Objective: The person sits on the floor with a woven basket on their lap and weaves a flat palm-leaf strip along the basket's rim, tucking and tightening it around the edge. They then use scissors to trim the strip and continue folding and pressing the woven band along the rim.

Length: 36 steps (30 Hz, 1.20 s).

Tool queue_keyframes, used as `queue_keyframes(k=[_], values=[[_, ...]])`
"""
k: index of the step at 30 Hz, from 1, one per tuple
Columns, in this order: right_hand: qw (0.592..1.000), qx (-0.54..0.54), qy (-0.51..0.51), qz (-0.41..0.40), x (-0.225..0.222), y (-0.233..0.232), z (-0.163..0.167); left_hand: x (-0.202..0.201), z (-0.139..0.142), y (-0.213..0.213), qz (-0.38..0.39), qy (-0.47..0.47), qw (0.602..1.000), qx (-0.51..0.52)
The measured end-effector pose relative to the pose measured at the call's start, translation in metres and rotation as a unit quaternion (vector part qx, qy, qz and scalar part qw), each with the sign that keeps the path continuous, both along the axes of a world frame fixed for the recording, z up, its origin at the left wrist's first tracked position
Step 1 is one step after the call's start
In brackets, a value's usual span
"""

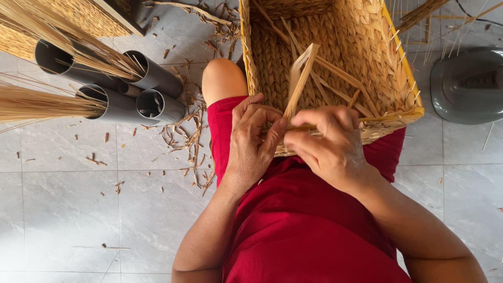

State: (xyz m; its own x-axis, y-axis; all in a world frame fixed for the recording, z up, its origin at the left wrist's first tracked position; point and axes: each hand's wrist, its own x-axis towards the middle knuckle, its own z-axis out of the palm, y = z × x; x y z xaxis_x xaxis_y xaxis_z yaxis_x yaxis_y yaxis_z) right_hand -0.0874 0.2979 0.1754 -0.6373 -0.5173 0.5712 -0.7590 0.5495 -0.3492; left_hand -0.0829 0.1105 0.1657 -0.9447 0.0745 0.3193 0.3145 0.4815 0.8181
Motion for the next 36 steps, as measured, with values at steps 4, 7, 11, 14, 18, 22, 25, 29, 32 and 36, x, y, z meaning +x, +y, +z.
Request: queue_keyframes(k=[4, 7, 11, 14, 18, 22, 25, 29, 32, 36], values=[[0.975, -0.098, -0.095, 0.176, 0.019, 0.021, 0.032, -0.007, 0.000, -0.002, -0.010, -0.004, 1.000, 0.007], [0.880, -0.228, -0.216, 0.357, 0.045, 0.062, 0.069, -0.008, -0.001, -0.001, -0.005, 0.001, 1.000, -0.002], [0.877, -0.238, -0.224, 0.351, 0.044, 0.076, 0.073, -0.007, -0.004, 0.000, -0.001, 0.004, 1.000, -0.002], [0.974, -0.066, -0.146, 0.163, 0.025, 0.048, 0.043, -0.009, -0.005, 0.000, 0.006, 0.013, 1.000, -0.003], [0.986, -0.063, -0.105, 0.111, 0.011, 0.023, -0.006, -0.011, -0.009, 0.003, 0.007, 0.013, 1.000, -0.018], [0.897, -0.307, -0.304, 0.094, 0.027, 0.049, -0.035, -0.014, -0.013, 0.006, 0.014, 0.017, 1.000, -0.019], [0.902, -0.344, -0.243, 0.094, 0.022, 0.082, -0.047, -0.014, -0.013, 0.001, -0.029, 0.018, 0.999, -0.003], [0.871, -0.372, -0.309, 0.091, 0.034, 0.103, -0.047, -0.009, -0.011, -0.010, -0.083, 0.021, 0.996, -0.008], [0.870, -0.365, -0.317, 0.100, 0.043, 0.098, -0.040, -0.003, -0.014, -0.007, -0.049, 0.056, 0.993, -0.096], [0.879, -0.354, -0.278, 0.154, 0.030, 0.074, -0.018, 0.001, -0.024, -0.001, -0.024, 0.092, 0.979, -0.180]])
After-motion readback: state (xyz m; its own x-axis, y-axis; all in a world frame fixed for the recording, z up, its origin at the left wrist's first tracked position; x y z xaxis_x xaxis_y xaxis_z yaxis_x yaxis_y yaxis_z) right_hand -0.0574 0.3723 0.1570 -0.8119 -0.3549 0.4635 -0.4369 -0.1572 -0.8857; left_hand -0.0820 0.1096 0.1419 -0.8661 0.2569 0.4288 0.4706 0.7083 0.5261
